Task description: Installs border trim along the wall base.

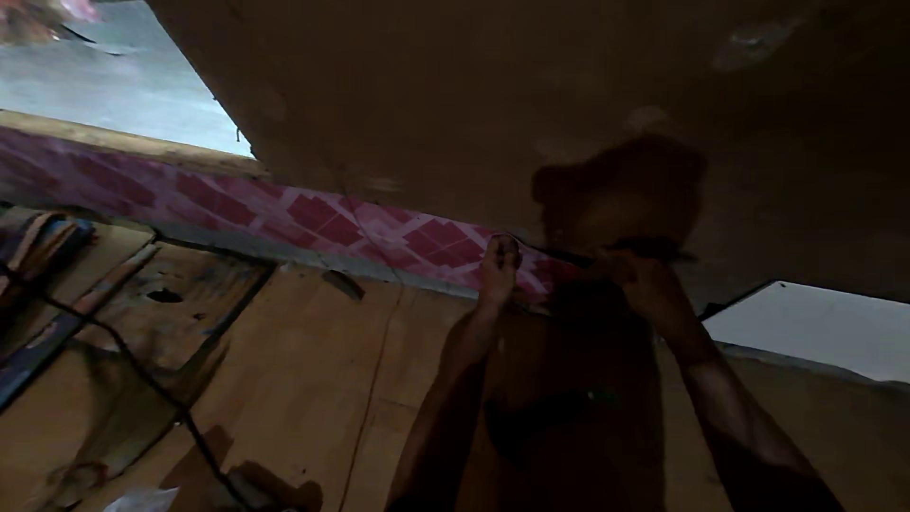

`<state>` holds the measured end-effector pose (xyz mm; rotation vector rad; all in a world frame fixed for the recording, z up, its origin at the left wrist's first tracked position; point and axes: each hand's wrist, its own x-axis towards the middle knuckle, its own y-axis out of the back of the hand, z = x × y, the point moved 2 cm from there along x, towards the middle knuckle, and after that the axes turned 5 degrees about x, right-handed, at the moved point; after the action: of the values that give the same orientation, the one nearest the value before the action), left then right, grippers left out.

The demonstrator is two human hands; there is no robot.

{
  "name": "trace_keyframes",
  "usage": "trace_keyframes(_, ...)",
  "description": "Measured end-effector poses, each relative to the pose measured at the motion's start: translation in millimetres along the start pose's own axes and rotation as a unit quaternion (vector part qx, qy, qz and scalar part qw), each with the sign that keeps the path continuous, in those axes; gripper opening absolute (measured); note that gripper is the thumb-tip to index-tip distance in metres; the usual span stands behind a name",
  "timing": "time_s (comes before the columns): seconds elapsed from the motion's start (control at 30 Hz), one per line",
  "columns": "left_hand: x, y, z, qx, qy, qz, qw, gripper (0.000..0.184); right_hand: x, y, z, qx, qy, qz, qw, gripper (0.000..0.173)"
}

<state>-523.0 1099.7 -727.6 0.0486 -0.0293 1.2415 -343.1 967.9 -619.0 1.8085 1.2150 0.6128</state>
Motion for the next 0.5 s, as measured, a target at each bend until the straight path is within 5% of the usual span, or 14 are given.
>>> trace_keyframes(0.17, -1.6, 0.8, 9.2, 0.061, 0.003, -0.002, 0.998, 0.032, -0.8, -17.2, 33.7, 0.088, 0.182, 0.147, 0.968, 0.033)
trace_keyframes(0.33, -10.3, -5.0, 3.8, 0.093, -0.045, 0.039, 0.994, 0.034, 15.6, -47.9, 29.5, 0.076, 0.124, 0.098, 0.984, 0.052)
trace_keyframes(0.5, -22.9, -18.2, -18.6, 0.235, -0.17, 0.153, 0.945, 0.042, 28.8, -59.4, 29.5, 0.025, 0.148, 0.159, 0.976, 0.034)
